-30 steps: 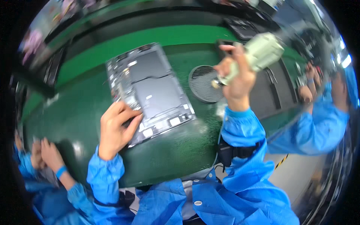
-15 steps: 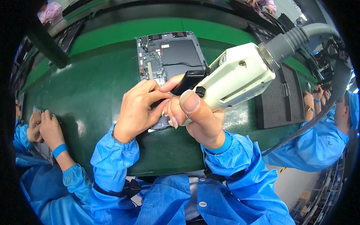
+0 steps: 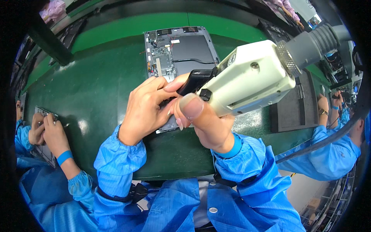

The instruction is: The person assembles an electronic tablet by placing a circuit board, a battery, and a ribbon cable into a tablet case, then securing them with screws. The assembly is performed using a powered screwdriver and tweezers.

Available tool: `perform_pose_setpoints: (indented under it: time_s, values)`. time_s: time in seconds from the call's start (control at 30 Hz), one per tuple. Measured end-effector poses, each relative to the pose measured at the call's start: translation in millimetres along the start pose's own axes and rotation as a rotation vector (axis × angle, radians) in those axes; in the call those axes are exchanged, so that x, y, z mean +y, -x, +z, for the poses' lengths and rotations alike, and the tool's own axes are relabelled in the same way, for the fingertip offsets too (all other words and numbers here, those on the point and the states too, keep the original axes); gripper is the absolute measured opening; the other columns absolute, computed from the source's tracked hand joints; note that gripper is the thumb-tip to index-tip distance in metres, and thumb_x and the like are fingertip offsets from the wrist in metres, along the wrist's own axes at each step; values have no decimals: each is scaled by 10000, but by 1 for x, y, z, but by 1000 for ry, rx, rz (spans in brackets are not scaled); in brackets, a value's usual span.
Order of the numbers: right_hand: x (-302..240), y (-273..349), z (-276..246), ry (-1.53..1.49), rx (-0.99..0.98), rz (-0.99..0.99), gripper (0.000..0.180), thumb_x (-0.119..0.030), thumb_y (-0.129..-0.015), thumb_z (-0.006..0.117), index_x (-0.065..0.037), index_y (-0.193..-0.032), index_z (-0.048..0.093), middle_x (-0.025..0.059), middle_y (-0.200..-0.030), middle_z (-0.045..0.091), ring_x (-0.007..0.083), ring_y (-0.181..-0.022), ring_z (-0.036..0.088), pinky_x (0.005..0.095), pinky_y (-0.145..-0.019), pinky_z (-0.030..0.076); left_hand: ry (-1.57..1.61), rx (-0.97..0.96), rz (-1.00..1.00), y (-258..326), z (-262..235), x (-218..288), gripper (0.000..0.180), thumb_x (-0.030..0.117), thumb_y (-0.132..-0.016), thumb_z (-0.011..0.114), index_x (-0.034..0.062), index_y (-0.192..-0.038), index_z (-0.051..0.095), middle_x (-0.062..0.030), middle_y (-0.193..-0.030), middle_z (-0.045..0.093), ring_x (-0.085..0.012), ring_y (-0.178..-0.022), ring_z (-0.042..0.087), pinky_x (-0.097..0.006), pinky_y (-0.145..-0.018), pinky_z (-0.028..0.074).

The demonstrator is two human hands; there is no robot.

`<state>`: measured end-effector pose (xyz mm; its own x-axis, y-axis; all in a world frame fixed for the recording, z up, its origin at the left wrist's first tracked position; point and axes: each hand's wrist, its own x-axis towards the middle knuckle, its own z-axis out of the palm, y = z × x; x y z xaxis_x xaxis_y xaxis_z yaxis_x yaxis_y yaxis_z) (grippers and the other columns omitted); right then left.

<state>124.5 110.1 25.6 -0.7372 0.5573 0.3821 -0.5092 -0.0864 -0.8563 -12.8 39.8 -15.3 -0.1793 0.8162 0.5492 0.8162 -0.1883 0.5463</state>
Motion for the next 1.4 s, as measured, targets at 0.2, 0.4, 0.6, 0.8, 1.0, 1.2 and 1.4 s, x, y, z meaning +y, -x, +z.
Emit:
perform_pose_setpoints:
  time_s: [0.2,0.4,0.6,0.8,1.0,1.2,1.4]
  values:
    - [-4,-4,-2,221,-97,78,579,-582,-856,542,-9,-931,504,-10,-499,447,120,-453,444,313,-556,419,-16,0,13,0,0,-2,74,113,-698,697,72,-745,657,-48,-739,544,-244,-737,564,-371,-579,472]
    - [0,-7,15,413,-111,137,352,-303,-815,684,3,-830,512,50,-537,501,118,-449,472,280,-547,451,101,39,-25,1,-3,-3,98,130,-679,699,75,-748,657,-50,-735,547,-261,-743,567,-378,-601,475]
    - [6,1,13,228,58,15,334,-260,-857,595,59,-930,532,45,-572,489,108,-484,467,261,-513,425,58,56,30,-1,2,-1,122,133,-676,704,75,-775,663,-52,-728,544,-264,-724,555,-380,-599,464]
    - [-22,16,-23,146,305,-82,433,-291,-931,514,90,-1136,488,-2,-560,435,99,-511,467,292,-610,472,36,16,-31,9,5,-2,96,81,-715,721,40,-791,682,-59,-695,560,-229,-676,554,-333,-603,451]
    - [-70,48,-86,533,709,-68,362,-204,-896,602,69,-1125,537,64,-813,617,134,-753,600,304,-723,496,70,135,24,-5,-4,8,76,49,-716,712,21,-774,672,-75,-710,559,-230,-686,553,-325,-607,446]
    - [-40,95,-69,976,743,-280,438,-58,-863,610,43,-1265,468,136,-1199,552,172,-1052,557,306,-867,478,-248,340,-192,-7,2,-13,276,127,-785,676,44,-1041,618,-83,-728,560,-268,-740,589,-366,-639,459]
    - [-32,72,-55,466,444,452,603,-154,-874,630,46,-1364,342,177,-1150,551,202,-900,632,304,-753,545,0,183,-442,0,3,-10,345,87,-862,539,16,-1190,460,-203,-645,608,-417,-635,602,-513,-618,451]
